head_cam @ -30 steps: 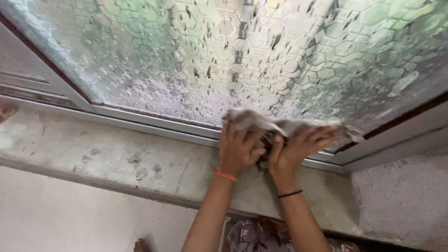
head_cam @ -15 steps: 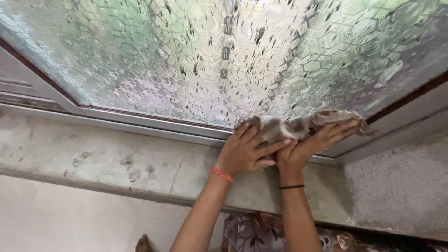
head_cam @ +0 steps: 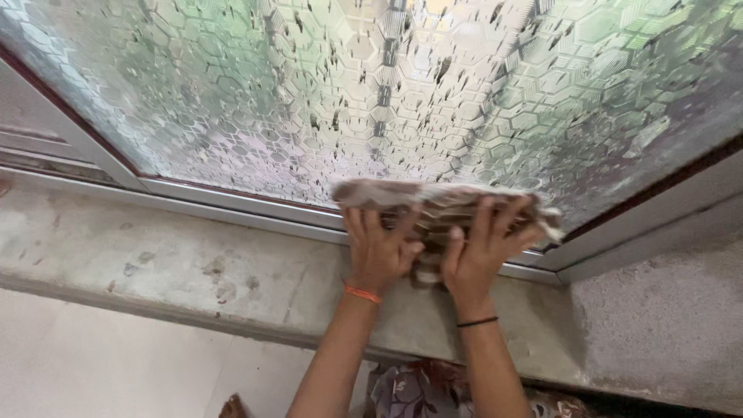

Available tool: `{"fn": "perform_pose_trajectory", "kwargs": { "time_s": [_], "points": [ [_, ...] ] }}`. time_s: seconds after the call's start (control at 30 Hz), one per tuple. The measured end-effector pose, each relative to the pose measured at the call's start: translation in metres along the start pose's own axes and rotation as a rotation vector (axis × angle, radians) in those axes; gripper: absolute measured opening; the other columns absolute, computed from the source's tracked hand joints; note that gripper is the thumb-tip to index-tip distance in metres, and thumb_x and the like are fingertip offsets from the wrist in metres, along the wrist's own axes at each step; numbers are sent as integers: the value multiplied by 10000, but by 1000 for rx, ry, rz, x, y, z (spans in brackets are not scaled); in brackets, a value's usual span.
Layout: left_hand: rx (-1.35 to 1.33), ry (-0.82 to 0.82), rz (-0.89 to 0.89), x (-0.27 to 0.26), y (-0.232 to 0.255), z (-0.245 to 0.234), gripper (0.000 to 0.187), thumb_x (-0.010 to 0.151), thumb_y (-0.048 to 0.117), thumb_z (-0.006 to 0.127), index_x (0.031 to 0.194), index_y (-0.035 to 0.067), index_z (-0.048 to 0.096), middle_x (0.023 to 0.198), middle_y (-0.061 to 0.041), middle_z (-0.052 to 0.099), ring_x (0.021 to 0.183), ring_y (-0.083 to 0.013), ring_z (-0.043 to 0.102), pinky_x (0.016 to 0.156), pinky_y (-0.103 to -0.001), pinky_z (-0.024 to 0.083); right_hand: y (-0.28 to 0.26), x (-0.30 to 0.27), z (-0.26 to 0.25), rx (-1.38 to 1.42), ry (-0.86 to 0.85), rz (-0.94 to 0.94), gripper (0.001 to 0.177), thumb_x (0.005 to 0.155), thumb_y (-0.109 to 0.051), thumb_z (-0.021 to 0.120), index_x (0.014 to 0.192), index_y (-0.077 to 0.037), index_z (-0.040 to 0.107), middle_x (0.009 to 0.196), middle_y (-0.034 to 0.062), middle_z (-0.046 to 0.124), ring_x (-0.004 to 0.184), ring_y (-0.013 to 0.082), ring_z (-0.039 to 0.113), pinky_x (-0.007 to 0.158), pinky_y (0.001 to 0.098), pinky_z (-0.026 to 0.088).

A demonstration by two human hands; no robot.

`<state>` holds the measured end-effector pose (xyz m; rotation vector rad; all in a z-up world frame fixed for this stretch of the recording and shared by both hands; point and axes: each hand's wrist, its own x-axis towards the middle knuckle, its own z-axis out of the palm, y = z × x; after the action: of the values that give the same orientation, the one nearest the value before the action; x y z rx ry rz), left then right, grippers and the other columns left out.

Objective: The person wipes a textured glass window with a cloth using both hands. They move the cloth in circular and back-and-forth motions across the lower and middle sections of the window pane.

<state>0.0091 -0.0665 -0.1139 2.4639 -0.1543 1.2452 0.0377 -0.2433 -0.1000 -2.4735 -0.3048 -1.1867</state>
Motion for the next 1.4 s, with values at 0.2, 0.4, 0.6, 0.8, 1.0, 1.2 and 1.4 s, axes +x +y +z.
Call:
{"fn": "perform_pose_trajectory", "kwargs": {
  "time_s": [0.2, 0.4, 0.6, 0.8, 1.0, 1.2, 1.4],
  "points": [
    [-145, -100, 298, -1, 15, 8, 607, 1065, 766, 297, 1541, 474, 536, 1355, -54, 443, 1383, -328, 362, 1294, -617, 214, 6, -2, -1, -45, 140, 190, 758, 1109, -550, 329, 1702, -247, -35, 1770, 190, -137, 1578, 470, -151, 1228, 727, -111],
    [-306, 261, -404, 0, -8, -7, 740, 1110, 654, 183, 1593, 149, 425, 1532, -303, 321, 1456, -515, 317, 1208, -652, 263, -39, -13, 7, 76, -207, -441, 480, 974, -294, 597, 1452, -259, 621, 1703, 111, 261, 1565, 542, 1, 1248, 717, 47],
    [-97, 92, 0, 12, 4, -7, 652, 1050, 664, 180, 1599, 385, 394, 1603, -99, 342, 1550, -301, 312, 1329, -649, 114, 10, 7, 1, -60, 74, 27, 564, 1154, -474, 398, 1663, -314, 213, 1757, 55, 15, 1596, 408, -134, 1230, 672, -123],
    [-88, -124, 352, 6, 18, -3, 619, 1063, 729, 258, 1592, 450, 419, 1679, -15, 361, 1577, -265, 307, 1343, -564, 155, 3, 14, -16, -135, 182, 221, 711, 1153, -546, 270, 1725, -190, 42, 1729, 202, -133, 1574, 449, -213, 1189, 705, -178],
    [-198, 125, -311, -7, -6, 3, 698, 1093, 643, 208, 1609, 233, 437, 1481, -236, 369, 1454, -397, 334, 1239, -601, 286, -48, -5, 6, 51, -168, -369, 474, 1156, -262, 429, 1617, -152, 439, 1715, 180, 186, 1615, 436, 73, 1323, 615, -11],
    [-150, 148, -185, 6, -3, -9, 712, 1106, 647, 190, 1597, 192, 434, 1523, -225, 356, 1472, -372, 305, 1253, -658, 228, -17, 2, -6, 3, 3, -88, 540, 1150, -392, 369, 1651, -199, 313, 1732, 65, 126, 1576, 385, -78, 1287, 607, -72],
    [-109, -31, 252, 8, 17, -7, 608, 1118, 678, 242, 1565, 378, 523, 1563, -111, 439, 1511, -343, 349, 1311, -587, 210, 9, 4, -16, -167, 237, 225, 643, 1129, -399, 407, 1669, -149, 165, 1729, 90, -17, 1570, 406, -158, 1251, 691, -146]
  ]
}}
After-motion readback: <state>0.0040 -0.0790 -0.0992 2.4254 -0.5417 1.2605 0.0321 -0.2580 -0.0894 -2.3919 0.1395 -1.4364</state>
